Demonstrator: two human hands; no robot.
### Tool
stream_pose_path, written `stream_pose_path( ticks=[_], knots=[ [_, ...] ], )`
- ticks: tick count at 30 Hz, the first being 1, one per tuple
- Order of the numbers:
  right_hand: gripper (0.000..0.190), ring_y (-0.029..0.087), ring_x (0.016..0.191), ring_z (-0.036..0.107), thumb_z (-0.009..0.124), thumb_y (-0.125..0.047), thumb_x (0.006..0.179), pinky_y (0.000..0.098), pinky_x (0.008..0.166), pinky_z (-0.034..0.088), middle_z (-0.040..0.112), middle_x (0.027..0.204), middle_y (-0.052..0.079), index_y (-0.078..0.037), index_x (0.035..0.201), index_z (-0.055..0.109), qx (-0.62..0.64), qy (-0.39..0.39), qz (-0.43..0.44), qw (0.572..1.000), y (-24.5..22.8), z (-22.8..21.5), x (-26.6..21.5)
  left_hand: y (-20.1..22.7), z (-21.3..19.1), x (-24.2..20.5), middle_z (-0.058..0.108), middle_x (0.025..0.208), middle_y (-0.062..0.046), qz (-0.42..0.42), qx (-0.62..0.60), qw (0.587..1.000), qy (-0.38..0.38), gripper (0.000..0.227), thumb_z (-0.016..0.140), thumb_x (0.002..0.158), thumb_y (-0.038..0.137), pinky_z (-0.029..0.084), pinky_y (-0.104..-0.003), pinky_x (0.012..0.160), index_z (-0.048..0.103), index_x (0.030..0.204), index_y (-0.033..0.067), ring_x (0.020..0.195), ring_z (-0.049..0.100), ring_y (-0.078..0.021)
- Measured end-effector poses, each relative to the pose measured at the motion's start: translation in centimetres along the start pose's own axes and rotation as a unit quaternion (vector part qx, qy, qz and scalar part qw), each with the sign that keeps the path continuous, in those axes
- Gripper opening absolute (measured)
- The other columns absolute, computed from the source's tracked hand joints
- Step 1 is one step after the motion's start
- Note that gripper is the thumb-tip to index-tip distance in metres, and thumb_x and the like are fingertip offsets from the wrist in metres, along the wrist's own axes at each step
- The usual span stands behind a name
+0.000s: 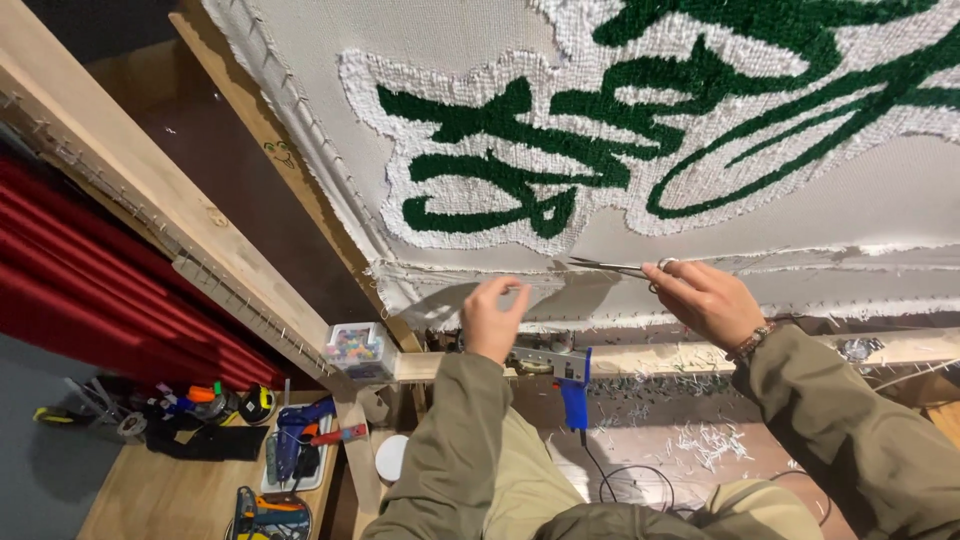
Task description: Trimming excess yarn from a tufted rug using scissors to define the design edges.
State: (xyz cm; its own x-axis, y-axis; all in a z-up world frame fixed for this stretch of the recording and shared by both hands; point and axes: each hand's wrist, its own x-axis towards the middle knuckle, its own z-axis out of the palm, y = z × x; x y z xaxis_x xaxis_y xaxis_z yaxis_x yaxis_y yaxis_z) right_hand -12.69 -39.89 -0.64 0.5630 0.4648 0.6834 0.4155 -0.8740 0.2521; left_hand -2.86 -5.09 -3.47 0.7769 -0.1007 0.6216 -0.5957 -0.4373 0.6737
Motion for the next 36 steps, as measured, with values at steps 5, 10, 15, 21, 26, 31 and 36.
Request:
stream_pose_path(
  ticks=[5, 10, 15, 21, 26, 31, 36],
  knots=[
    [0.030, 0.022, 0.093, 0.073, 0.070, -0.018, 0.096, 0.0315, 0.078, 0.059, 0.070, 0.105, 0.003, -0.016, 0.126, 0.073, -0.013, 0.009, 0.019, 1.000, -0.2, 0.0, -0.2, 2.3, -1.1, 2.0, 0.079, 0.093, -0.010, -0.036, -0.038, 0.999, 0.011, 0.014, 0.082, 0.092, 0.022, 0.062, -0.039, 0.082, 0.078, 0.100, 0.0114, 0.089, 0.077, -0.0283],
    [0.030, 0.025, 0.093, 0.073, 0.072, -0.015, 0.095, 0.0332, 0.077, 0.059, 0.070, 0.105, 0.005, -0.015, 0.124, 0.074, 0.001, 0.030, 0.021, 0.999, -0.9, 0.0, 0.2, 3.5, 1.4, 2.8, 0.079, 0.085, -0.009, -0.005, -0.046, 0.998, 0.047, 0.017, 0.087, 0.085, 0.022, 0.064, -0.036, 0.073, 0.079, 0.095, 0.0124, 0.083, 0.078, -0.0279],
    [0.030, 0.024, 0.090, 0.073, 0.070, -0.013, 0.096, 0.0330, 0.076, 0.059, 0.071, 0.104, 0.005, -0.014, 0.126, 0.074, 0.020, 0.031, 0.022, 0.999, -1.1, 0.3, 0.6, 3.7, 3.4, 2.7, 0.080, 0.083, -0.008, -0.215, -0.147, 0.965, -0.042, 0.021, 0.089, 0.080, 0.027, 0.062, -0.027, 0.073, 0.082, 0.095, 0.0134, 0.078, 0.077, -0.0130],
    [0.031, 0.021, 0.091, 0.072, 0.069, -0.015, 0.097, 0.0322, 0.078, 0.058, 0.070, 0.105, 0.003, -0.017, 0.127, 0.073, 0.003, 0.042, 0.032, 0.999, -1.0, 0.2, 1.1, 5.2, 3.3, 2.7, 0.081, 0.086, -0.012, -0.261, -0.231, 0.937, -0.019, 0.023, 0.088, 0.082, 0.022, 0.062, -0.027, 0.077, 0.083, 0.101, 0.0100, 0.081, 0.076, -0.0117],
    [0.030, 0.023, 0.088, 0.072, 0.069, -0.015, 0.097, 0.0323, 0.076, 0.058, 0.070, 0.104, 0.004, -0.016, 0.126, 0.074, 0.015, 0.049, 0.029, 0.998, -1.3, -0.2, 1.9, 5.6, 2.2, 3.8, 0.080, 0.089, -0.011, -0.228, -0.220, 0.945, 0.079, 0.019, 0.088, 0.084, 0.016, 0.062, -0.028, 0.074, 0.081, 0.100, 0.0085, 0.080, 0.076, -0.0151],
    [0.030, 0.023, 0.087, 0.072, 0.070, -0.013, 0.096, 0.0327, 0.075, 0.058, 0.070, 0.104, 0.006, -0.015, 0.126, 0.074, 0.023, 0.057, 0.029, 0.998, -1.7, -0.2, 2.1, 5.6, 1.3, 4.9, 0.078, 0.087, -0.009, -0.177, -0.189, 0.951, 0.168, 0.018, 0.086, 0.086, 0.012, 0.062, -0.027, 0.074, 0.078, 0.102, 0.0081, 0.078, 0.075, -0.0152],
    [0.034, 0.021, 0.088, 0.072, 0.072, -0.014, 0.093, 0.0320, 0.076, 0.059, 0.071, 0.104, 0.004, -0.017, 0.127, 0.074, 0.012, 0.062, 0.044, 0.997, -2.0, -0.5, 2.4, 6.7, 0.9, 5.1, 0.077, 0.084, -0.012, -0.106, -0.177, 0.962, 0.177, 0.016, 0.083, 0.085, 0.008, 0.062, -0.028, 0.073, 0.077, 0.101, 0.0066, 0.078, 0.076, -0.0202]
  ],
)
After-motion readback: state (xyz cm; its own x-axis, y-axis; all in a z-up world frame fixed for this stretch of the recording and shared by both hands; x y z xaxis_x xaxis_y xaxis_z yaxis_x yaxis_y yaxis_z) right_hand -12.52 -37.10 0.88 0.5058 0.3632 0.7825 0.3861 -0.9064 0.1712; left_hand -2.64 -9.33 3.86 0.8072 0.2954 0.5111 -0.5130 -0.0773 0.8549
